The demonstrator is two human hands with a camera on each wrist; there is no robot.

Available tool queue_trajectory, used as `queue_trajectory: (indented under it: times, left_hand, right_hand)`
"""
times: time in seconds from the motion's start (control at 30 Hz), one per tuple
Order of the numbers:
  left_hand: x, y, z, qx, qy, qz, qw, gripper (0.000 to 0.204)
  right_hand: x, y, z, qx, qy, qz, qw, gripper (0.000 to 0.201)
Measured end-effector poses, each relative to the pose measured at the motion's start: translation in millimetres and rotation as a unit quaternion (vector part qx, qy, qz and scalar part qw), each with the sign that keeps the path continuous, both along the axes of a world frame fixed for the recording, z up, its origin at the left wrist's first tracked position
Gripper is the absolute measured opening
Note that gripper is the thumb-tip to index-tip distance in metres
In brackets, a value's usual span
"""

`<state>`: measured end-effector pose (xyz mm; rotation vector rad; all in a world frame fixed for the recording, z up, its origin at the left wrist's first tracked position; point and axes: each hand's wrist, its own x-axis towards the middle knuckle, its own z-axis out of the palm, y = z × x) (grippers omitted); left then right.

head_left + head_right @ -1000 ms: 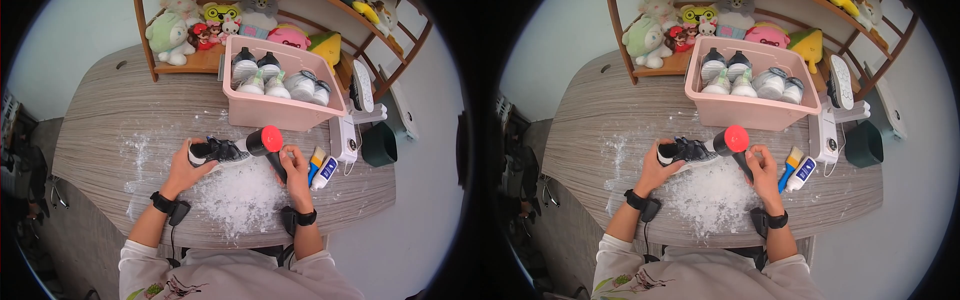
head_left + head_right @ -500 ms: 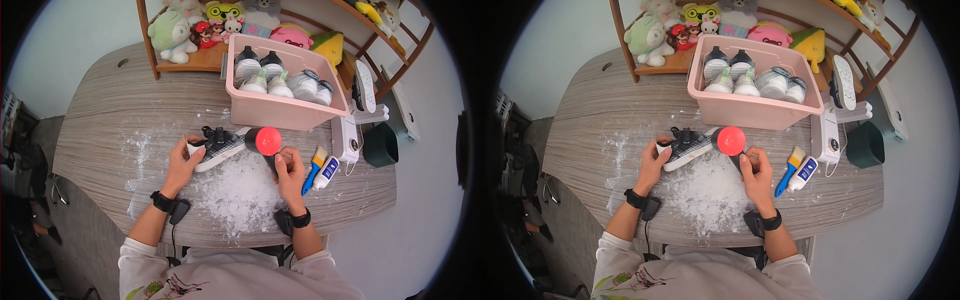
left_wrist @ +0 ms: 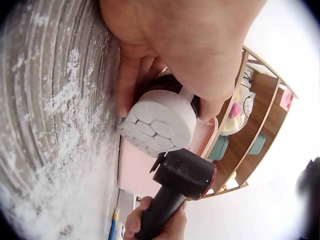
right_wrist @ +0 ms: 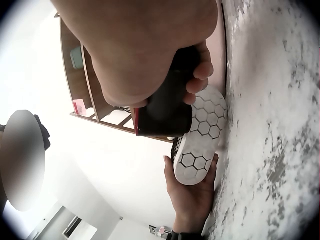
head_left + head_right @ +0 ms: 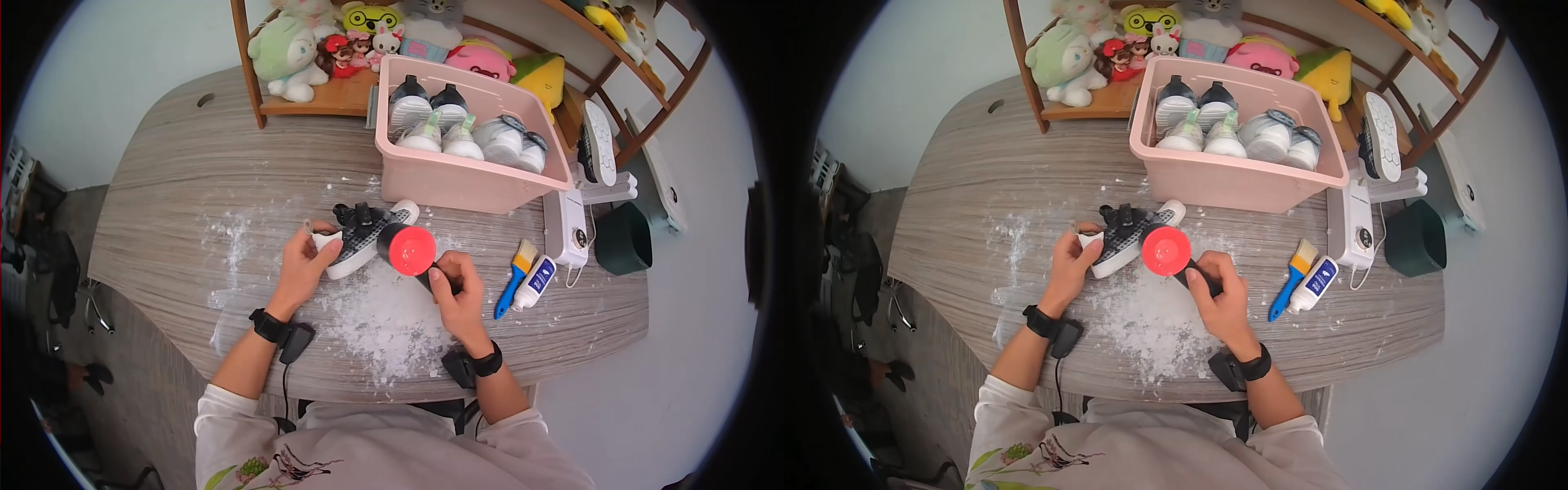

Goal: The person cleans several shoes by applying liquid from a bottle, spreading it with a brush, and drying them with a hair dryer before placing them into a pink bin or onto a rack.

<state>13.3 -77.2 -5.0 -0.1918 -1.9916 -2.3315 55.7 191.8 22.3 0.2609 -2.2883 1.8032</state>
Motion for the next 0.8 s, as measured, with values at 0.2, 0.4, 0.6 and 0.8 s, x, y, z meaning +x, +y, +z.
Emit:
queue_trajectory:
  times: [0.2,0.4,0.6,0.8]
  left_hand:
    - [0.5,-2.1,-3.0,-0.019,0.004,0.005,1.0,0.018]
    - [1.5,-0.3,-0.3,-0.033,-0.007,-0.002,0.999,0.017]
    - [-2.0,-2.0,-12.4,-0.059,0.01,0.008,0.998,0.02]
    - [-2.7,-3.9,-15.7,-0.081,0.004,0.01,0.997,0.022]
  right_hand:
    - [12.8,-22.0,1.7,0.007,0.025,0.058,0.998,0.019]
    - [15.7,-21.2,12.5,0.058,0.056,0.085,0.993,0.02]
    - [12.5,-11.1,3.8,0.064,0.045,0.041,0.996,0.021]
    - [26.6,-32.6,11.2,0.094,0.101,0.16,0.978,0.025]
